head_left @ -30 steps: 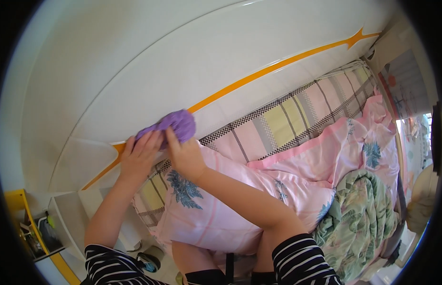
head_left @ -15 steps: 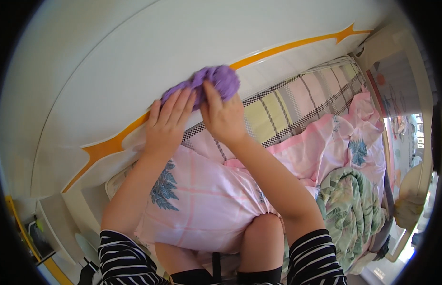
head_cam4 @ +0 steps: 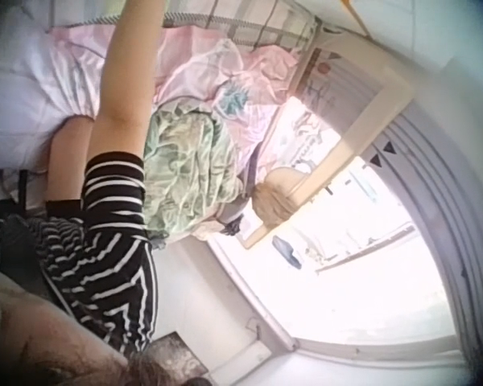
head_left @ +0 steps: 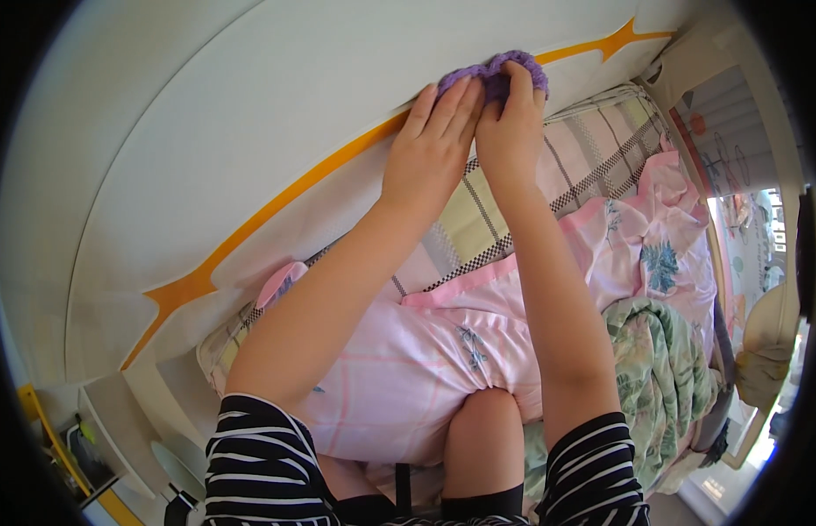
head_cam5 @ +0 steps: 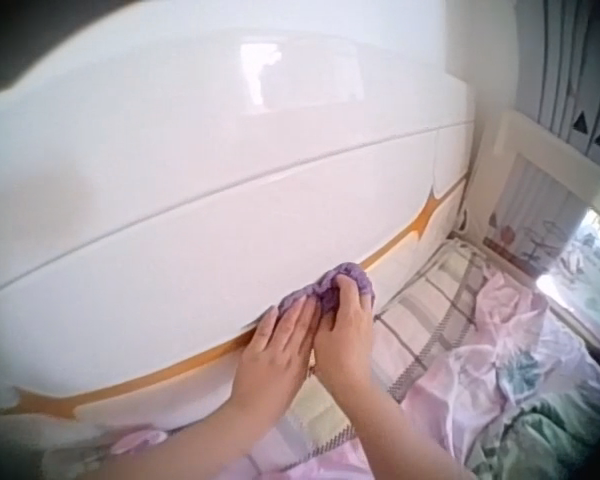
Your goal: Cleaning the headboard of a bed using a purple cloth.
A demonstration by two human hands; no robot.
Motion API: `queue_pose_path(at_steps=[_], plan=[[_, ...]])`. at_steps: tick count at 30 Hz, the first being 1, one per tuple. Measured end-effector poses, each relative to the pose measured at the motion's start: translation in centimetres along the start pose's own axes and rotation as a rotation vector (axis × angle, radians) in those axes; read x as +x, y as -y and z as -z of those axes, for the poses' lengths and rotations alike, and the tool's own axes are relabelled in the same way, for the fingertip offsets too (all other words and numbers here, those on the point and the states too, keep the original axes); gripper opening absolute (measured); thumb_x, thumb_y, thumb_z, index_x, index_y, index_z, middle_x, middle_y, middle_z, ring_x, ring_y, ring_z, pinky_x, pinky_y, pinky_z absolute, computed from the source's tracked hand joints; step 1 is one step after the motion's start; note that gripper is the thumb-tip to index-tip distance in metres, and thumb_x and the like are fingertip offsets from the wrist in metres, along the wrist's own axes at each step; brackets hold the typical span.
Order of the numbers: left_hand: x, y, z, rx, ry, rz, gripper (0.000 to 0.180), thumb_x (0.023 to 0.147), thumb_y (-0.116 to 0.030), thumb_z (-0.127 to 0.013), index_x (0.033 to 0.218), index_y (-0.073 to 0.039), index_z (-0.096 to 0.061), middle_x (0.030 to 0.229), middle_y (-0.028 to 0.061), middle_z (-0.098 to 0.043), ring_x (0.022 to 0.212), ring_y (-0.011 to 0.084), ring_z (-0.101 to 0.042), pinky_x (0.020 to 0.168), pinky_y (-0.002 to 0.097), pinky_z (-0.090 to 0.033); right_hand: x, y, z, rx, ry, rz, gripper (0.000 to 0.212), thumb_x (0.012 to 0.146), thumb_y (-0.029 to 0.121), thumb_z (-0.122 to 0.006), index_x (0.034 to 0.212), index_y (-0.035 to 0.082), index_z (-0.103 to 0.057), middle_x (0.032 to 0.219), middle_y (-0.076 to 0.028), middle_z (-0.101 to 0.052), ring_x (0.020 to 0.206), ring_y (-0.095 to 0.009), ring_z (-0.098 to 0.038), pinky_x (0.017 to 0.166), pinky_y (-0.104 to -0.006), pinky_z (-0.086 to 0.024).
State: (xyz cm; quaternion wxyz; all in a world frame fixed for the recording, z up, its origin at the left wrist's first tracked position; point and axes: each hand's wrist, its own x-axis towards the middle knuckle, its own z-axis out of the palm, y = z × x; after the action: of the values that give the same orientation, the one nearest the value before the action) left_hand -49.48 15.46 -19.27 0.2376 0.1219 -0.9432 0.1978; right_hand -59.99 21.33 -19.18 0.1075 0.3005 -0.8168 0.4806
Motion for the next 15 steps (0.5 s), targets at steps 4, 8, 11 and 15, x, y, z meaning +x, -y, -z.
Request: queue_pose_path(at_steps=[4, 8, 11, 15], plan=[[-2.6, 3.5, 1.3, 0.124, 0.036, -0.136, 0.052, 0.085, -0.019, -0.054, 0.135, -0.009, -0.053, 0.146, 0.0010, -0.045, 0.140, 0.0177, -0.032, 0.115, 0.0395, -0.027, -2.5, 2.6, -1.4, 0.078, -0.025, 0.000, 0.037, 0.082, -0.002, -0.053, 0.119, 0.003, -0.055, 0.110, -0.024, -0.056, 0.105, -0.043, -0.050, 0.089, -0.0482, -0.043], [-9.7, 8.6, 4.3, 0.159, 0.139, -0.205, 0.048, 0.083, -0.020, -0.055, 0.130, -0.010, -0.057, 0.145, 0.0009, -0.046, 0.139, 0.0172, -0.033, 0.114, 0.0383, -0.028, -8.7, 7.0, -3.5, 0.160, 0.001, 0.137, 0.037, 0.080, -0.005, -0.053, 0.116, 0.000, -0.056, 0.113, -0.025, -0.054, 0.107, -0.044, -0.048, 0.094, -0.0504, -0.040], [-15.8, 12.8, 8.1, 0.192, 0.256, -0.197, 0.046, 0.084, -0.022, -0.054, 0.129, -0.010, -0.058, 0.145, 0.0021, -0.046, 0.137, 0.0172, -0.037, 0.114, 0.0376, -0.029, -14.1, 12.3, -5.7, 0.295, 0.078, 0.192, 0.034, 0.082, -0.006, -0.056, 0.116, 0.000, -0.057, 0.116, -0.025, -0.052, 0.108, -0.043, -0.051, 0.094, -0.0449, -0.043], [-23.0, 16.3, 11.1, 0.273, 0.315, -0.131, 0.046, 0.085, -0.024, -0.053, 0.129, -0.010, -0.058, 0.144, 0.0032, -0.046, 0.135, 0.0166, -0.040, 0.113, 0.0371, -0.029, -19.5, 16.9, -7.9, 0.374, 0.121, 0.243, 0.033, 0.082, -0.005, -0.057, 0.114, 0.000, -0.059, 0.115, -0.024, -0.053, 0.106, -0.042, -0.051, 0.092, -0.0456, -0.043]])
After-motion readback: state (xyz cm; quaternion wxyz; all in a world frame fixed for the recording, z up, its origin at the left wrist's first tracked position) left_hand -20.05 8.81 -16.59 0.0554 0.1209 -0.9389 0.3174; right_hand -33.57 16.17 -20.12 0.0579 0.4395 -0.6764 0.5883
